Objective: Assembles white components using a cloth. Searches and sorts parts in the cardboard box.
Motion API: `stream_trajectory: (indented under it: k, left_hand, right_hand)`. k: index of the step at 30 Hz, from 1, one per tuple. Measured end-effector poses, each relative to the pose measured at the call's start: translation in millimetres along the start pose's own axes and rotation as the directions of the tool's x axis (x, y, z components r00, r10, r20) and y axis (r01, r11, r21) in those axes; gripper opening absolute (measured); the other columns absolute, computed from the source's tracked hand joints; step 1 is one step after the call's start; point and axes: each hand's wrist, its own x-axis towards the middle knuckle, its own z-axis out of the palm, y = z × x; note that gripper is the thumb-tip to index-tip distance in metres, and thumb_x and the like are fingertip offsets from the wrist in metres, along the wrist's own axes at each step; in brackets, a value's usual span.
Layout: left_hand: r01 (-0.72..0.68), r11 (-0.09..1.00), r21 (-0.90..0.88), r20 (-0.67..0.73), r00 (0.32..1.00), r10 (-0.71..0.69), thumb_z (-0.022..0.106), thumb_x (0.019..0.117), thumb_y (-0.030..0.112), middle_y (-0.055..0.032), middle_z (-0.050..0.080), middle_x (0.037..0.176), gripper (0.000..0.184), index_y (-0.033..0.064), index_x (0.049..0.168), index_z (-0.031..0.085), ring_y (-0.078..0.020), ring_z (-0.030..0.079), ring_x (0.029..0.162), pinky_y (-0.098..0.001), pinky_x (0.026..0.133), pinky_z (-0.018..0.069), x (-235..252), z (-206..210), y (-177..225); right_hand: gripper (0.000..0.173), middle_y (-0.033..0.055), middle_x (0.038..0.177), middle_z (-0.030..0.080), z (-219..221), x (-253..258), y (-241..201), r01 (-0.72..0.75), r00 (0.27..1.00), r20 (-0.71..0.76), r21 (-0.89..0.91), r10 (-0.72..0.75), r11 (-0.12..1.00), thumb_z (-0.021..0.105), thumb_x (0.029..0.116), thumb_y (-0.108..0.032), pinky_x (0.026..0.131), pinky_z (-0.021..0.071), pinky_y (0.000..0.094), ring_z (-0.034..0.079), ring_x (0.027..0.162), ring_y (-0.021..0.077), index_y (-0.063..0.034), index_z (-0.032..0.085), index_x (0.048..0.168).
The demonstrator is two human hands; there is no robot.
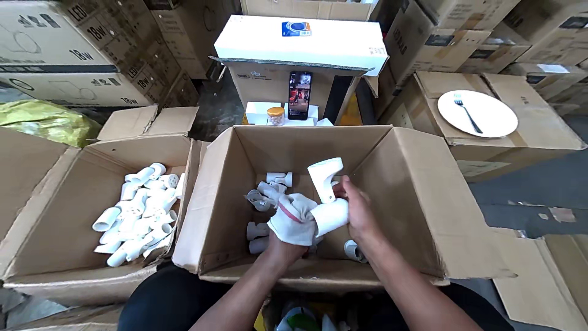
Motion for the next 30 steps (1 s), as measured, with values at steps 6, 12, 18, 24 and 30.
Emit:
stream_trajectory:
  k: [6,12,18,24,30]
  left_hand:
    - [0.314,0.949,-0.014,0.412,0.867,-0.281,0.068,0.0947,0.019,-0.0083,0.07,0.091,0.02,0.0027,0.106,0.07,-0.0157,0.067,0.085,-0.0379,0.084,0.0556,21.9,-5.8,26.1]
    - [0.101,0.99,0.096,0.168,0.979,-0.116,0.074,0.0875,0.032,-0.0103,0.076,0.103,0.034,0.006,0.11,0.074,-0.0228,0.072,0.101,-0.0485,0.093,0.0559,8.7,-2.5,9.2]
    - [-0.247,0.964,0.094,0.012,0.969,0.247,0.083,0.0808,0.03,-0.0196,0.075,0.104,0.042,-0.002,0.106,0.074,-0.0312,0.072,0.104,-0.0517,0.096,0.0542,-5.0,-6.8,-22.2]
    - [-0.249,0.954,0.167,0.013,0.968,0.25,0.081,0.081,0.03,-0.0154,0.076,0.097,0.034,0.0029,0.1,0.075,-0.0289,0.074,0.096,-0.0513,0.087,0.058,3.6,-3.2,-16.8]
    - [-0.125,0.985,0.123,0.091,0.989,0.114,0.073,0.0882,0.024,-0.0149,0.076,0.102,0.031,0.0019,0.11,0.074,-0.0286,0.074,0.097,-0.0521,0.087,0.0585,10.6,2.6,0.0]
  right_hand:
    - [0.018,0.0027,0.08,0.069,-1.4,-1.4,0.5,0.517,0.856,-0.037,0.092,-0.515,0.851,0.043,0.1042,-0.011,0.069,0.0595,0.0274,0.068,0.072,0.0111,-0.0027,0.056,0.097]
    - [0.012,0.0019,0.078,0.066,-8.1,3.1,-15.7,0.157,0.987,0.092,-0.302,-0.135,0.94,0.061,0.0996,-0.015,0.064,0.0545,0.0253,0.063,0.067,0.008,-0.004,0.066,0.097]
    - [0.03,0.0028,0.079,0.062,-3.9,6.7,-2.1,-0.001,0.98,0.188,-0.337,0.068,0.941,0.064,0.1013,-0.032,0.068,0.0524,0.0297,0.059,0.069,0.0098,-0.0034,0.064,0.092]
    - [0.022,0.0028,0.086,0.066,-0.2,-8.5,-6.8,0.295,0.952,0.149,-0.204,-0.268,0.934,0.064,0.0964,-0.026,0.069,0.0574,0.0271,0.066,0.076,0.0091,-0.0045,0.061,0.1]
    - [0.027,0.0024,0.079,0.063,-11.0,8.2,-25.4,0.287,0.952,-0.09,-0.077,-0.293,0.955,0.074,0.0854,-0.011,0.061,0.0574,0.0267,0.063,0.066,0.0099,-0.0031,0.055,0.103]
